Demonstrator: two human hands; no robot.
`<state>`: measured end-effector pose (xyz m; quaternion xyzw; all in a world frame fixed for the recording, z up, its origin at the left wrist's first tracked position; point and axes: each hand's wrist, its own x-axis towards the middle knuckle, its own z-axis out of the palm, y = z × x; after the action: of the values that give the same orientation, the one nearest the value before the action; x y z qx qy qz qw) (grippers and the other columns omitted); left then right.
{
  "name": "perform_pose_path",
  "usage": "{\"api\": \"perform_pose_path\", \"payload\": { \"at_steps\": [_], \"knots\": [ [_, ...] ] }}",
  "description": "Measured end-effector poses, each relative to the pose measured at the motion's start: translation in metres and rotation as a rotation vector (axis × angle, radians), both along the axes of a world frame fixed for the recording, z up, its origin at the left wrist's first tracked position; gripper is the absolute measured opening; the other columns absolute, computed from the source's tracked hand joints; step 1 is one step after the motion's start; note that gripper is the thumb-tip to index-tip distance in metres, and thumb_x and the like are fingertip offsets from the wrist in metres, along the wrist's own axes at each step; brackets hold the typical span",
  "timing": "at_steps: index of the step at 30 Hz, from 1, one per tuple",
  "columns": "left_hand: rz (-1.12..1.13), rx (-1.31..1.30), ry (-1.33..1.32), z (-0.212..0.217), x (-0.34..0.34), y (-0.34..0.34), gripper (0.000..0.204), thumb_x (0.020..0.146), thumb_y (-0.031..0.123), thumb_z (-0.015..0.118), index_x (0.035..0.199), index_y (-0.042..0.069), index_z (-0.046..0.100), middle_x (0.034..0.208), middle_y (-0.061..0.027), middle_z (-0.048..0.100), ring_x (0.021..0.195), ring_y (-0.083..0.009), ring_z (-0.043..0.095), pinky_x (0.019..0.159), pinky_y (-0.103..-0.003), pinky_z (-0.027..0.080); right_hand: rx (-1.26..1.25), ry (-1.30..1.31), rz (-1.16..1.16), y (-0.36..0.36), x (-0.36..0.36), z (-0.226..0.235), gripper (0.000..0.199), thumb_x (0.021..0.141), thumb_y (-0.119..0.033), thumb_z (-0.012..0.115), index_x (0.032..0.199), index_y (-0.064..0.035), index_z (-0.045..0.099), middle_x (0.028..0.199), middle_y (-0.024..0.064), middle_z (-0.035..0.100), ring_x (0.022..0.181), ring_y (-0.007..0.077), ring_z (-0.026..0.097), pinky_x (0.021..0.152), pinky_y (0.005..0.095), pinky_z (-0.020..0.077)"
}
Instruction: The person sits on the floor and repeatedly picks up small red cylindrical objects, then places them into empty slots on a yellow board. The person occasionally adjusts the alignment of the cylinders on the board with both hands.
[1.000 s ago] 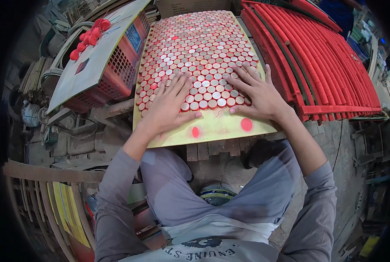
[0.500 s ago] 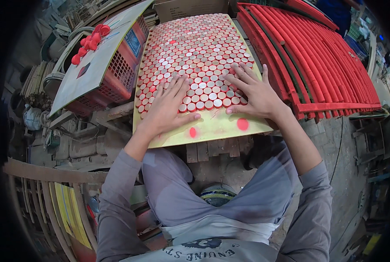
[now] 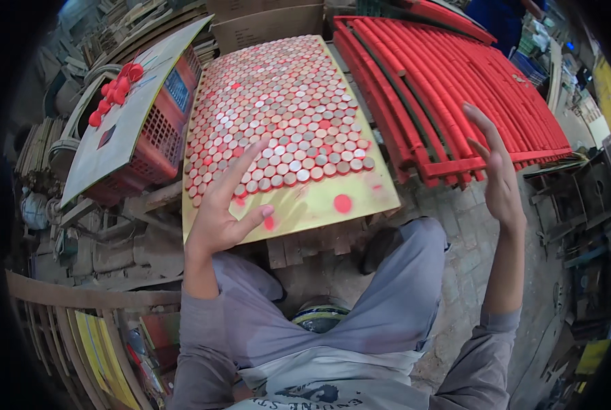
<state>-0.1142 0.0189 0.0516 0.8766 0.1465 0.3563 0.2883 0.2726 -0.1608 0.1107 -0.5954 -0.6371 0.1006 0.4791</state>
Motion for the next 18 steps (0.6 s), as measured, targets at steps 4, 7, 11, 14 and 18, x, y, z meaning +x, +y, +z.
{"api": "perform_pose_path", "payload": {
  "at_steps": [4,7,11,14,18],
  "knots": [
    [-0.009,-0.035,-0.073,0.011,0.027,-0.004,0.069,0.087,0.02,0.076,0.149,0.002,0.05,0.147,-0.0184,0.058,0.138,-0.0329,0.054,0.116,-0.042,0.039,-0.027,-0.237,-0.205,0.056,0.037,0.007,0.053,0.1,-0.034,0.064,0.139,0.0011,0.054,0.148,0.0198,0.053,0.14,0.0312,0.049,0.114,0.0406,0.0378],
    [-0.021,-0.047,-0.171,0.012,0.038,-0.01,0.059,0.087,0.015,0.076,0.141,0.0,0.058,0.136,-0.0186,0.065,0.129,-0.032,0.061,0.111,-0.042,0.045,-0.02,-0.603,-0.269,0.12,0.062,0.004,0.049,0.094,-0.032,0.07,0.129,0.0019,0.059,0.135,0.0225,0.06,0.127,0.0381,0.057,0.106,0.0452,0.0456],
    [-0.081,-0.149,-0.375,0.002,0.05,-0.023,0.049,0.088,0.014,0.075,0.131,-0.005,0.063,0.125,-0.0199,0.071,0.118,-0.0318,0.068,0.103,-0.04,0.051,-0.304,-0.625,-0.419,0.22,0.076,-0.01,0.05,0.094,-0.038,0.068,0.123,0.0022,0.061,0.12,0.0228,0.069,0.11,0.042,0.067,0.094,0.0491,0.0534],
    [-0.091,-0.219,-0.412,-0.001,0.055,-0.035,0.049,0.09,0.02,0.073,0.129,-0.007,0.063,0.12,-0.0213,0.071,0.112,-0.0321,0.069,0.101,-0.041,0.051,-0.455,-0.623,-0.678,0.266,0.048,-0.015,0.056,0.098,-0.047,0.059,0.125,0.0016,0.061,0.117,0.0229,0.071,0.112,0.0383,0.069,0.092,0.0497,0.0555],
    [-0.124,-0.183,-0.333,0.002,0.046,-0.029,0.051,0.09,0.024,0.074,0.128,-0.007,0.063,0.117,-0.0221,0.071,0.11,-0.0323,0.069,0.099,-0.041,0.052,-0.432,-0.788,-0.747,0.308,0.057,-0.028,0.043,0.101,-0.044,0.056,0.112,-0.007,0.075,0.109,0.0154,0.076,0.103,0.0317,0.074,0.083,0.0446,0.0595]
  ]
}}
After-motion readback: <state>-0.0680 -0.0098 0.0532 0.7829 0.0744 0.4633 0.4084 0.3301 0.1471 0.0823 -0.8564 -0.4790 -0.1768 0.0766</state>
